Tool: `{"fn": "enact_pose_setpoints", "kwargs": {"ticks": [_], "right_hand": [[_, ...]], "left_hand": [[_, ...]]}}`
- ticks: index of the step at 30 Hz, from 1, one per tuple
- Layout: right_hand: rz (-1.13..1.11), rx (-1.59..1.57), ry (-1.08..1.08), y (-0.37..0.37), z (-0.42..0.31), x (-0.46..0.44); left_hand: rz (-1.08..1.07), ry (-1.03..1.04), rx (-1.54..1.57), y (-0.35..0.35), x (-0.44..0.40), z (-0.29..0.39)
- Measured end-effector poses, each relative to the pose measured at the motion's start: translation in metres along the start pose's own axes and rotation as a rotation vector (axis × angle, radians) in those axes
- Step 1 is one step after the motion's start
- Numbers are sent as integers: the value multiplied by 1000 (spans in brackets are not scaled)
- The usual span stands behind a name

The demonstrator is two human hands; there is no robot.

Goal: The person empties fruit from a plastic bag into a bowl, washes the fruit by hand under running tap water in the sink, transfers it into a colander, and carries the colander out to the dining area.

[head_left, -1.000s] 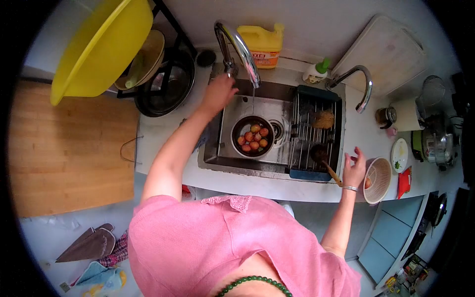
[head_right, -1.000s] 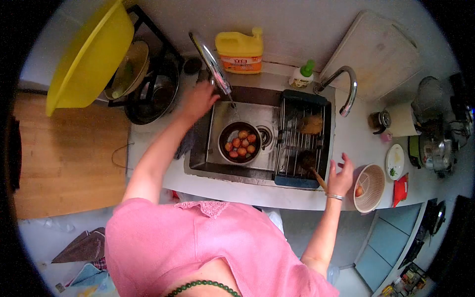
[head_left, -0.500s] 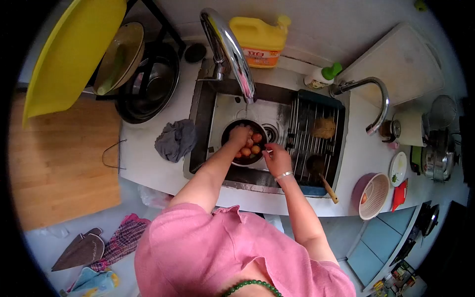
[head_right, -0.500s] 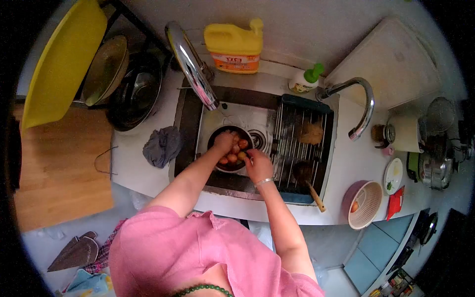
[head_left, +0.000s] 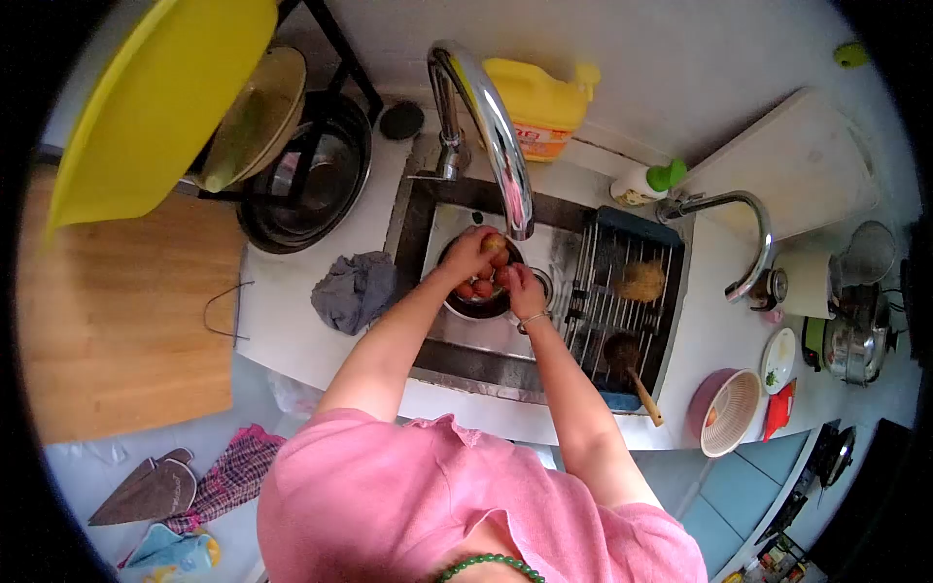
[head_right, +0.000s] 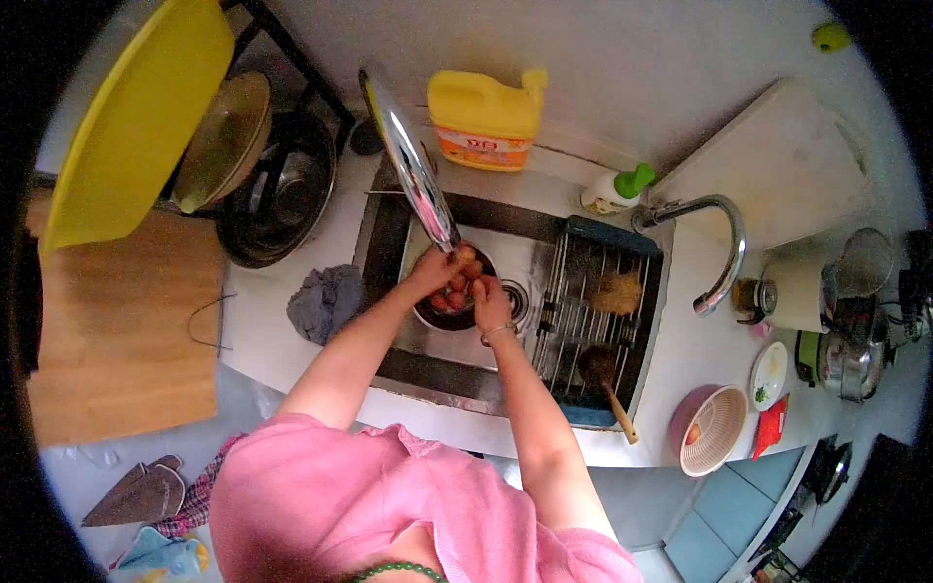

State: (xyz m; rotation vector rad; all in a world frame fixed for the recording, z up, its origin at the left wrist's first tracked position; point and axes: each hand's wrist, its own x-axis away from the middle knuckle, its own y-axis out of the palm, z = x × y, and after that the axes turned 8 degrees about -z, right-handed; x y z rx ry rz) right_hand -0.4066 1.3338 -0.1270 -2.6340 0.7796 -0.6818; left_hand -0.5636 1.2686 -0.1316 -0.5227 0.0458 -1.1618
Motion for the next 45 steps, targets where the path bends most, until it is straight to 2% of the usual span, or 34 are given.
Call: {"fn": "enact_pose_setpoints", "kwargs": {"ticks": [1,3,4,5,8,9,11,12,13,15,16,17,20,22,23,25,26,27,29,30,31,33,34,35,37,38,39,41,42,43,45], "right_hand": [[1,-3,-14,5,2,-14],[-69,-549,126,15,5,-39],[-112,-810,209,16,0,-47],[-115,-812,200,13,-15,-46],[-95,-1059,241,-3,-79,-30],[-85,-1139,254,-7,-99,-25],[-68,-1299,280,-7,-126,-19],[101,-1037,-34,5,-113,-25],[326,-750,-288,16,-100,-32],[262,-34,-369,-8,-131,-10],[187,95,-368,-22,-147,2],[188,94,-374,-21,-145,2],[277,67,-427,-19,-145,-2],[25,-1109,251,-26,-164,1],[31,-1112,250,-30,-160,3],[-252,-861,317,-39,-145,-3],[-31,-599,-55,-29,-137,-5],[-30,-599,-56,-33,-145,0],[229,424,-462,-42,-163,17],[209,458,-410,-45,-175,23],[212,457,-417,-42,-172,18],[407,22,-415,-35,-158,2],[494,-196,-403,-32,-150,-3],[490,-194,-401,-35,-156,3],[-91,-1217,226,-45,-178,16],[-574,-1248,161,-58,-143,9],[-572,-1247,163,-53,-139,8],[-150,-917,-72,-37,-138,4],[53,-743,-181,-28,-139,3],[250,-564,-287,-20,-140,2],[440,-381,-391,-16,-143,5]], "left_hand": [[9,6,-9,1,5,10],[49,225,-38,1,15,25],[73,240,-128,-13,33,68],[78,243,-135,-22,38,83],[280,484,-360,-42,45,113],[286,492,-361,-43,45,117],[231,257,215,-35,43,126],[298,200,405,-28,39,128],[300,205,404,-25,34,129],[278,-78,1253,-28,24,132],[195,-142,1350,-30,17,125],[197,-137,1348,-33,19,130],[242,-86,1195,-34,26,145],[413,310,88,-32,35,152],[407,312,88,-35,40,155],[231,501,9,-48,45,160],[150,422,197,-46,41,150],[149,424,197,-46,36,145],[-96,-120,1262,-50,28,141],[-210,-198,1404,-50,32,143],[-208,-192,1400,-47,36,146],[217,-16,882,-35,51,165],[287,84,450,-38,64,176],[289,80,452,-36,69,174],[343,404,113,-34,70,166],[240,442,-57,-38,63,149],[239,443,-54,-44,64,150],[249,550,-77,-54,65,157],[206,335,25,-53,67,162],[208,333,24,-49,64,164],[344,138,386,-36,55,171]]}}
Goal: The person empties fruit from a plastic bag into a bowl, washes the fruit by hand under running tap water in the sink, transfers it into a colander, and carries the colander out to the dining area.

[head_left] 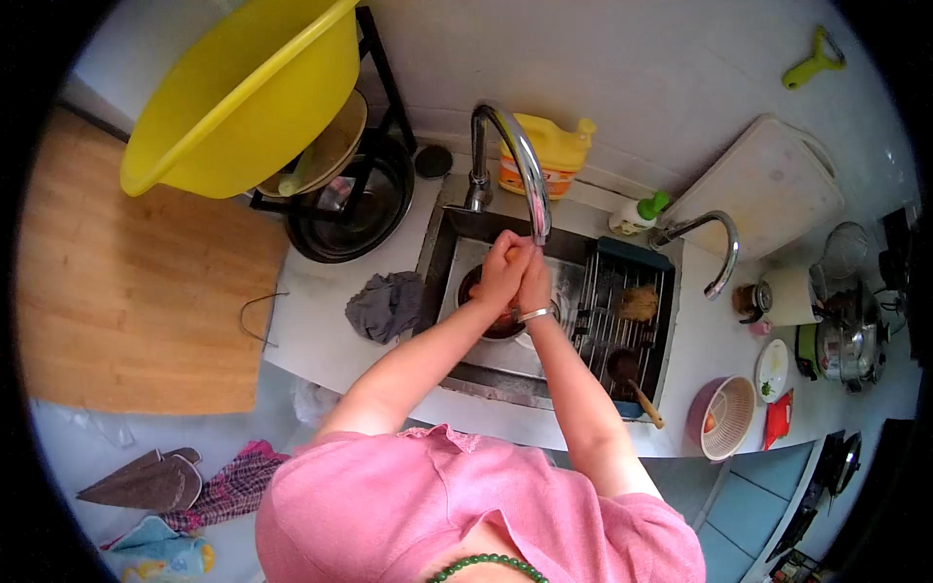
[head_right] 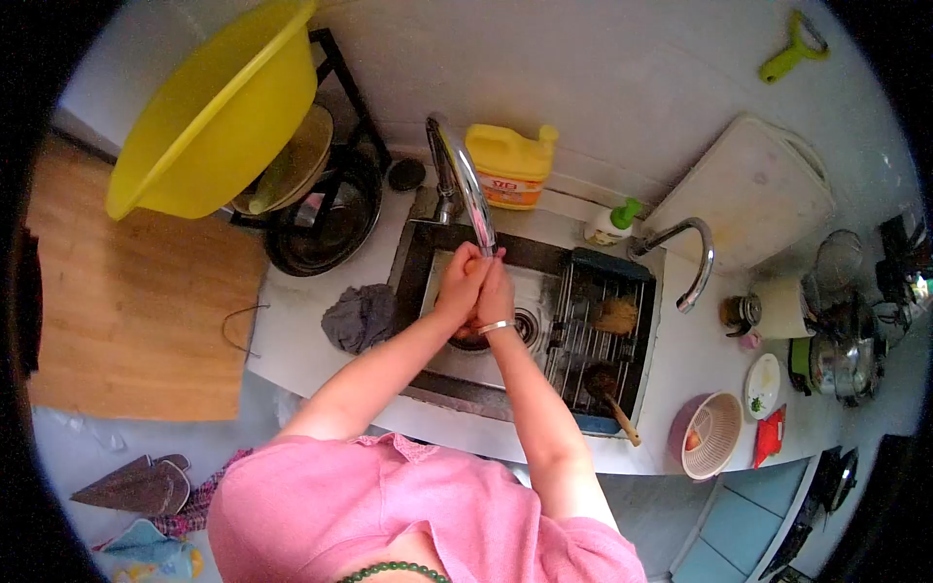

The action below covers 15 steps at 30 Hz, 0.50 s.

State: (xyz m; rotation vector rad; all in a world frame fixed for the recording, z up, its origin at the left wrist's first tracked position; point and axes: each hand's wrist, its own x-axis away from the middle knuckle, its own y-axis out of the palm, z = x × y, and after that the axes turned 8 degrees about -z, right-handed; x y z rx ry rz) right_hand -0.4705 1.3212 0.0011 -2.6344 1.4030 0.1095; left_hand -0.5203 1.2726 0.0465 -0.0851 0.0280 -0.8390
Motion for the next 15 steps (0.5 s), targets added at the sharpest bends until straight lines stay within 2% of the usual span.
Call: {"fn": "enact_pose_setpoints", "kwargs": {"ticks": [1,2,4,5,6,7,8,9,10,12,15], "right_hand": [[-75,171,-106,-3,-2,0],[-150,344,-210,-8,-5,1],[-237,352,-155,-12,-8,0],[-167,270,-42,-10,-15,-1],[-96,188,72,-9,-24,-1],[-97,191,72,-8,-33,-3],[-117,-336,422,-5,-45,-7],[-126,-870,767,-5,-50,-8],[-124,-870,767,-6,-49,-10],[-323,-1156,674,-10,-45,-12],[-380,-1174,683,-11,-39,-8]], "left_hand": [[29,-250,503,5,-8,-21],[30,-249,503,4,-12,-25],[-4,-395,989,1,-18,-32],[-4,-394,990,1,-14,-26],[-23,-275,656,0,-7,-12],[-38,-157,323,-1,-3,-5],[-37,-159,327,-3,-1,-4],[-71,92,-110,-7,1,-4],[-107,348,-549,-10,2,-4],[-173,390,-617,-16,7,8],[-188,366,-721,-26,4,33]]}}
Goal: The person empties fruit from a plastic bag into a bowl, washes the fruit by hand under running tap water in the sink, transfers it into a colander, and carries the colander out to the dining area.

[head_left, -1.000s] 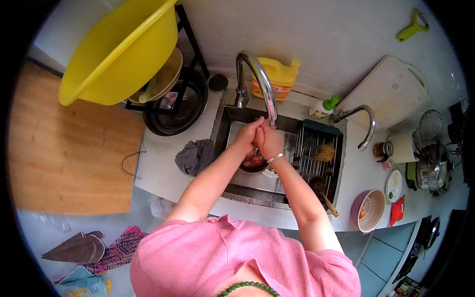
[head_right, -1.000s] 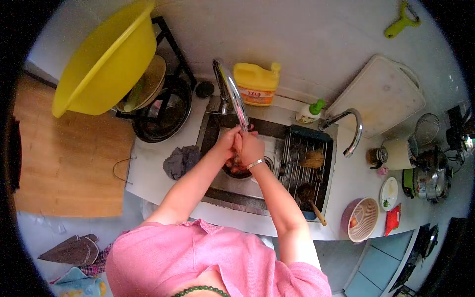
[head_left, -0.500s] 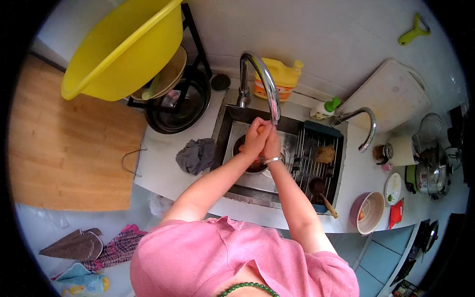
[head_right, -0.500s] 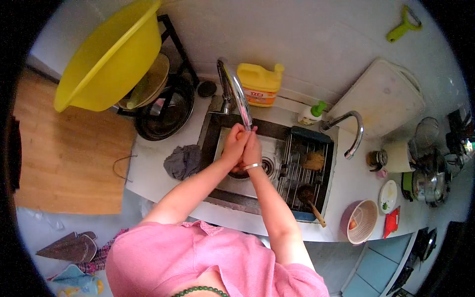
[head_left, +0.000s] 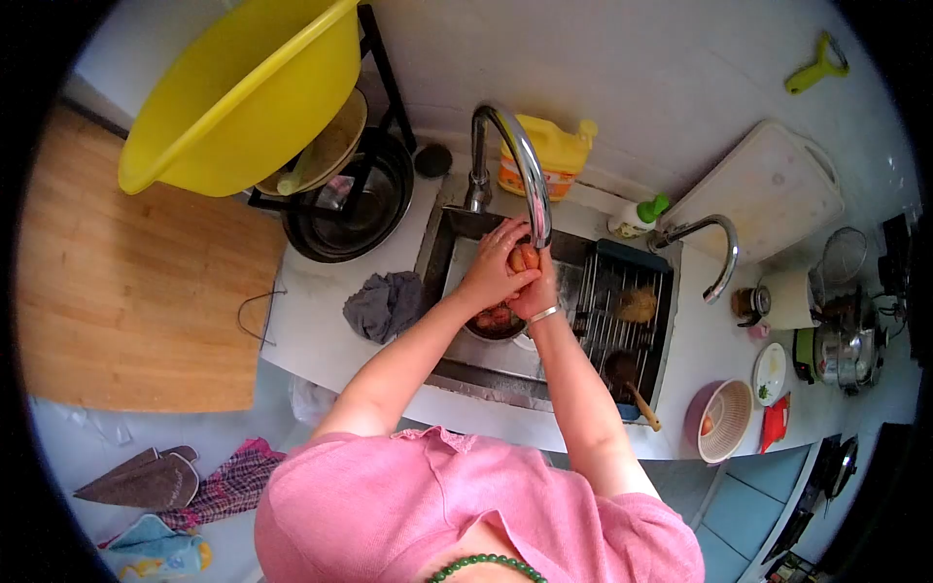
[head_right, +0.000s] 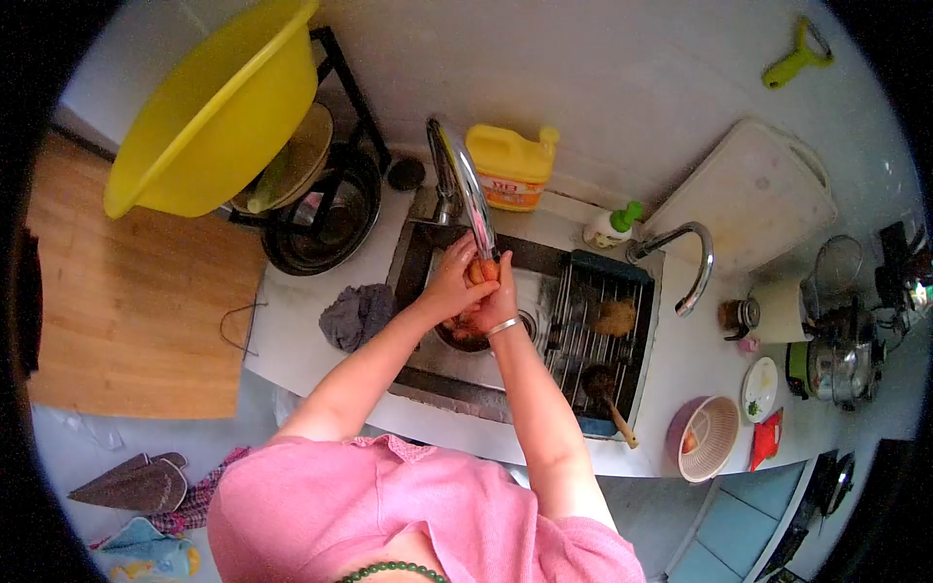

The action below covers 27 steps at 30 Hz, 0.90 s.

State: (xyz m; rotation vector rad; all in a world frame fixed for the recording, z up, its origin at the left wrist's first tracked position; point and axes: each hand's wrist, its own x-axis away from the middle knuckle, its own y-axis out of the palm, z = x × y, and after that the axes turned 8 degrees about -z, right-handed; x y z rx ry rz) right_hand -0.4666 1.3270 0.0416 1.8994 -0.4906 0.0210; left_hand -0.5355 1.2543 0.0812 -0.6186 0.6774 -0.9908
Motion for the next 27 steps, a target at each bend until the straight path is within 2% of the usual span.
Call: {"fn": "enact_pose_setpoints", "kwargs": {"ticks": [2,3,5,7,12,15,17,18,19,20,21,23,24,25,26,27], "right_hand": [[-23,-8,63,-6,0,1],[-88,-24,97,-9,-2,1],[-151,-42,130,-11,0,1],[-42,25,43,-6,3,1],[37,63,-103,-24,15,-6],[107,114,-166,-14,16,-4],[161,181,-193,-8,20,-5],[174,628,-414,-6,23,-8],[181,1075,-633,-5,24,-10],[223,1193,-658,-7,23,-10],[222,1193,-659,-11,22,-12],[230,922,-494,-13,19,-18],[230,923,-496,-11,16,-19],[295,616,-401,-9,13,-20],[321,464,-348,-5,11,-18],[355,308,-303,-1,9,-15]], "left_hand": [[-172,-145,421,-5,3,-2],[-173,-146,420,-1,4,-6],[-65,19,328,6,5,-14],[-56,32,320,7,6,-14],[-59,63,402,9,4,-19],[-33,157,462,10,-3,-18],[-10,-298,770,9,-6,-11],[-10,-297,769,9,-8,-7],[71,-427,1099,11,-12,-1],[157,-558,1428,11,-14,3],[157,-556,1428,8,-15,7],[219,-490,1210,5,-16,13],[218,-488,1210,11,-13,10],[222,-282,868,21,-8,1],[219,-82,523,22,-4,1],[217,-82,524,22,-1,0]]}}
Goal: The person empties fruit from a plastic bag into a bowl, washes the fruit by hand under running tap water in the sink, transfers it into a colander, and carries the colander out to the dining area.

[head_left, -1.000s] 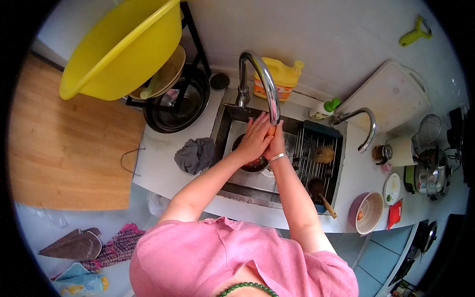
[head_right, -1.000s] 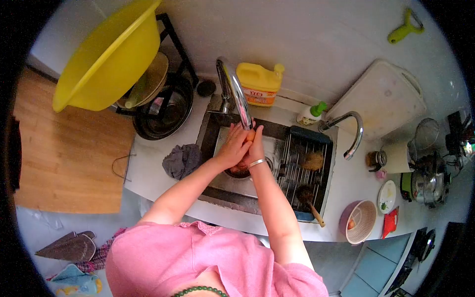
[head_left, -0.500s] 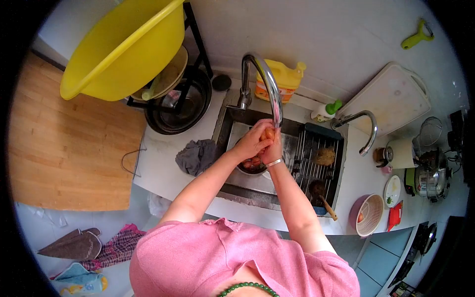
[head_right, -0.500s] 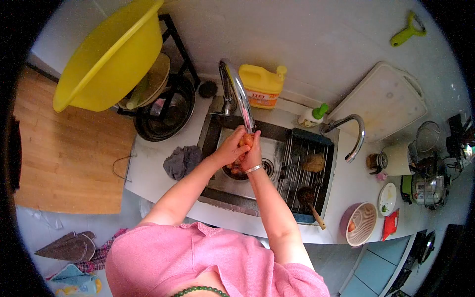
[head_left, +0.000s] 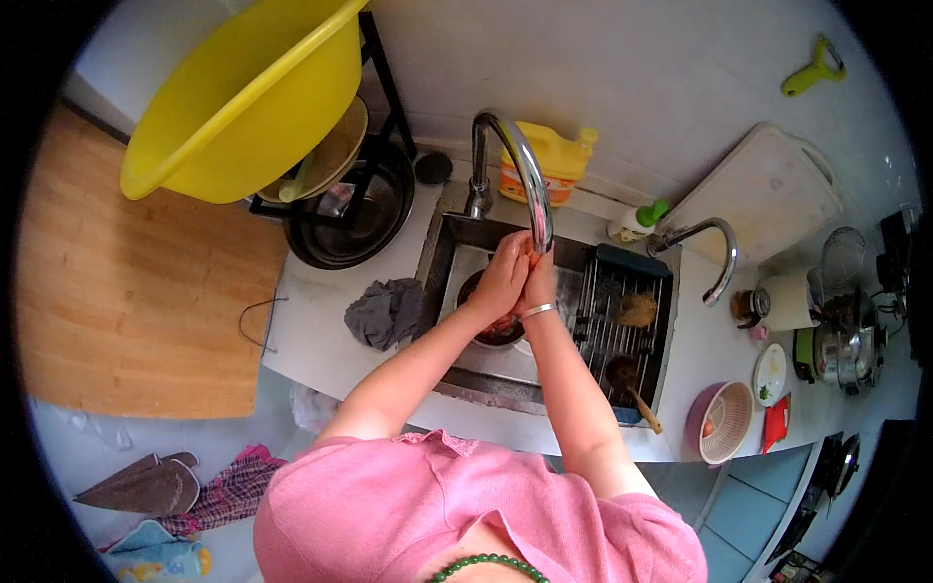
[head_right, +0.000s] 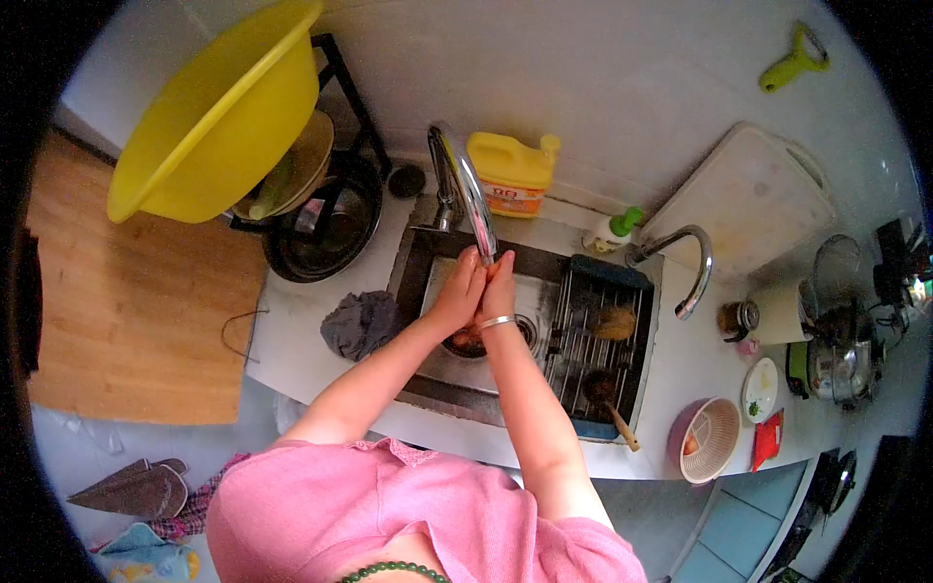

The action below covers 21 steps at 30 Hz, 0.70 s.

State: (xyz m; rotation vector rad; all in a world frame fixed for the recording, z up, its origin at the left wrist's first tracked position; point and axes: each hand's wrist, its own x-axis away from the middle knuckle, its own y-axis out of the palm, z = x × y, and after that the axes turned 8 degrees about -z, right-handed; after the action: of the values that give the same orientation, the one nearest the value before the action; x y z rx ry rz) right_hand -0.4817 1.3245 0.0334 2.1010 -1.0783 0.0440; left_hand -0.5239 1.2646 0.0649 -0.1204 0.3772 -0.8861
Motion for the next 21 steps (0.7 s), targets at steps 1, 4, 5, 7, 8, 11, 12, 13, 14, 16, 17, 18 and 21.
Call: {"fn": "enact_pose_setpoints", "kwargs": {"ticks": [1,4,5,7,8,11,12,13,14,16,17,18,21], "right_hand": [[-78,-130,40,1,-3,2],[-96,-282,125,15,-16,14],[-132,-231,121,9,-8,8],[-146,-46,18,2,6,1],[-140,-48,15,-6,18,-5],[-168,732,-221,2,4,11],[-137,730,-225,-1,7,11],[-200,876,-309,-8,10,7],[-246,1027,-387,-15,10,6],[-278,1071,-340,-9,-3,20],[-300,1051,-244,-3,-15,33],[-327,1022,-152,0,-22,43],[-365,1273,-708,-22,-3,39]], "left_hand": [[-50,60,-104,-2,2,-1],[-96,134,-177,-5,4,-5],[-95,144,-144,-5,4,-9],[-34,-22,-31,1,6,-18],[28,-184,81,4,5,-23],[72,-517,569,6,-3,-46],[42,-524,574,3,-4,-55],[-36,-651,830,-4,-6,-65],[-132,-791,1084,-7,-7,-73],[-220,-671,1109,-11,-9,-51],[-233,-680,1130,-14,-8,-47],[-240,-686,1147,-15,-7,-46],[-158,-754,1051,-9,-1,-59]]}}
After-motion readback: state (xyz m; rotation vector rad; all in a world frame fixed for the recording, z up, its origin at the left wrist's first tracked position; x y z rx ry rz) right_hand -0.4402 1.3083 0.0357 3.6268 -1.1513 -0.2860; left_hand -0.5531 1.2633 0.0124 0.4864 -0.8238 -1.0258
